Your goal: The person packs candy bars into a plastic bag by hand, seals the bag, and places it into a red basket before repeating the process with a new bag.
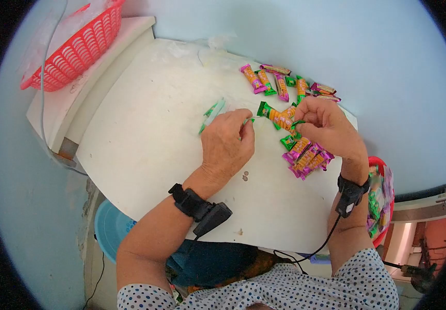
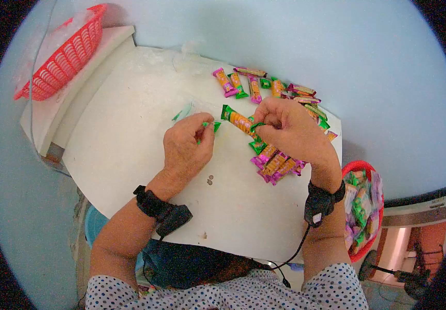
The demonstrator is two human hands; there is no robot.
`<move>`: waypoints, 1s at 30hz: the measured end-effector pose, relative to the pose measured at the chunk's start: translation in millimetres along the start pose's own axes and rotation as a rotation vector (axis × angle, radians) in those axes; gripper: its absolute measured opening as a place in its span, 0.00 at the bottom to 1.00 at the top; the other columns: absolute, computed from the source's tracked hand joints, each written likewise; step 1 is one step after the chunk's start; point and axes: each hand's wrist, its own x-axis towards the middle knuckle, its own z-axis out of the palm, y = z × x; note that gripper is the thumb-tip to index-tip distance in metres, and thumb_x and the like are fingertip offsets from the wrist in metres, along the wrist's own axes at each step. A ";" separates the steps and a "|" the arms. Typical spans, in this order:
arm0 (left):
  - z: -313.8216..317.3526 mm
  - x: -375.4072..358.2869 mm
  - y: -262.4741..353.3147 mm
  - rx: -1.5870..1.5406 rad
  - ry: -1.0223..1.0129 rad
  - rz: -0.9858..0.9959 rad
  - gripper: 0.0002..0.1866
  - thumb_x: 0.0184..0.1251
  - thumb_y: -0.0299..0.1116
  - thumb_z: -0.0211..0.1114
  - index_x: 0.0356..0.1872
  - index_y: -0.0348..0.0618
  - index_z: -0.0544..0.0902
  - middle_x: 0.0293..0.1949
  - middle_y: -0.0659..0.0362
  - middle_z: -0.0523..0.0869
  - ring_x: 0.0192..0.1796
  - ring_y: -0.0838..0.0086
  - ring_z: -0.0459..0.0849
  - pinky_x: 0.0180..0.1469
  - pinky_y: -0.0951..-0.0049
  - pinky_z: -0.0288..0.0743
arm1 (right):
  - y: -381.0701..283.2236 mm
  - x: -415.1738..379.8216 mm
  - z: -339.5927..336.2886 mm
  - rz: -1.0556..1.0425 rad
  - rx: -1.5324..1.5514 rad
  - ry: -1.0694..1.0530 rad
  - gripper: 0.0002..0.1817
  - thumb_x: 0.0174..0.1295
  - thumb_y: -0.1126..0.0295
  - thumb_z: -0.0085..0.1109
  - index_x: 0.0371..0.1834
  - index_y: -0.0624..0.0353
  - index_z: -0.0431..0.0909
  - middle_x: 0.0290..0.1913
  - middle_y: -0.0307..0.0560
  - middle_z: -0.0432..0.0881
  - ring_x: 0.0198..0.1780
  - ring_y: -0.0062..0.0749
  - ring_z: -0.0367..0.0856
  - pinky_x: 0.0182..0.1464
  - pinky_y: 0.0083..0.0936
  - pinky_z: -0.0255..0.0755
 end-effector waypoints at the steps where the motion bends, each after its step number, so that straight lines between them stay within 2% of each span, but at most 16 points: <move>1: 0.1 -0.3 -0.9 0.008 0.002 -0.003 0.06 0.59 0.23 0.66 0.38 0.39 0.84 0.29 0.51 0.86 0.25 0.67 0.82 0.28 0.69 0.75 | -0.7 -0.4 -0.6 0.002 -0.003 -0.003 0.05 0.57 0.79 0.58 0.36 0.62 0.76 0.23 0.28 0.72 0.25 0.10 0.68 0.25 0.16 0.59; 6: -0.6 0.1 -0.9 0.017 0.010 -0.024 0.06 0.59 0.23 0.66 0.38 0.39 0.84 0.29 0.52 0.85 0.25 0.67 0.82 0.28 0.69 0.75 | -11.7 -10.0 -11.2 0.039 0.044 -0.051 0.05 0.57 0.79 0.58 0.37 0.61 0.76 0.22 0.26 0.69 0.24 0.09 0.65 0.24 0.16 0.56; 9: -2.2 0.6 1.2 0.002 0.012 -0.027 0.06 0.59 0.23 0.66 0.38 0.39 0.84 0.29 0.52 0.86 0.25 0.67 0.82 0.28 0.69 0.75 | -13.9 -13.4 -17.4 0.091 0.074 -0.148 0.05 0.57 0.79 0.58 0.36 0.61 0.76 0.21 0.26 0.68 0.23 0.09 0.64 0.24 0.15 0.56; 15: -0.9 0.3 2.7 -0.015 0.019 0.023 0.06 0.60 0.23 0.66 0.38 0.39 0.84 0.32 0.52 0.86 0.27 0.67 0.84 0.30 0.70 0.76 | 7.0 7.4 13.1 -0.013 0.103 -0.130 0.02 0.61 0.78 0.55 0.35 0.60 0.75 0.22 0.28 0.74 0.21 0.09 0.65 0.21 0.16 0.54; 18: -3.1 0.6 5.9 -0.033 0.007 0.005 0.06 0.60 0.23 0.66 0.39 0.39 0.84 0.33 0.51 0.87 0.28 0.65 0.84 0.31 0.69 0.77 | 7.0 13.4 18.9 0.067 0.075 -0.132 0.02 0.62 0.77 0.55 0.36 0.59 0.75 0.23 0.31 0.78 0.20 0.10 0.65 0.20 0.17 0.54; 24: -5.7 1.2 10.4 0.008 -0.059 0.037 0.07 0.60 0.23 0.66 0.40 0.39 0.84 0.35 0.51 0.87 0.31 0.62 0.86 0.33 0.68 0.79 | 19.4 24.9 34.9 0.067 0.162 0.031 0.02 0.63 0.76 0.56 0.37 0.60 0.75 0.21 0.30 0.76 0.18 0.11 0.65 0.19 0.17 0.56; 27: -4.1 0.2 8.0 0.000 -0.060 0.081 0.09 0.60 0.22 0.66 0.41 0.39 0.84 0.36 0.50 0.87 0.34 0.60 0.87 0.35 0.66 0.80 | 26.5 29.1 45.7 0.040 0.084 0.102 0.06 0.63 0.75 0.57 0.42 0.61 0.74 0.19 0.30 0.74 0.19 0.11 0.66 0.19 0.17 0.58; 30: -2.8 0.4 6.0 -0.022 -0.059 0.110 0.10 0.59 0.22 0.66 0.42 0.39 0.84 0.37 0.50 0.88 0.37 0.58 0.87 0.38 0.64 0.80 | 20.4 28.1 58.8 0.047 0.022 0.205 0.10 0.63 0.75 0.57 0.47 0.62 0.72 0.20 0.38 0.78 0.21 0.19 0.74 0.21 0.23 0.65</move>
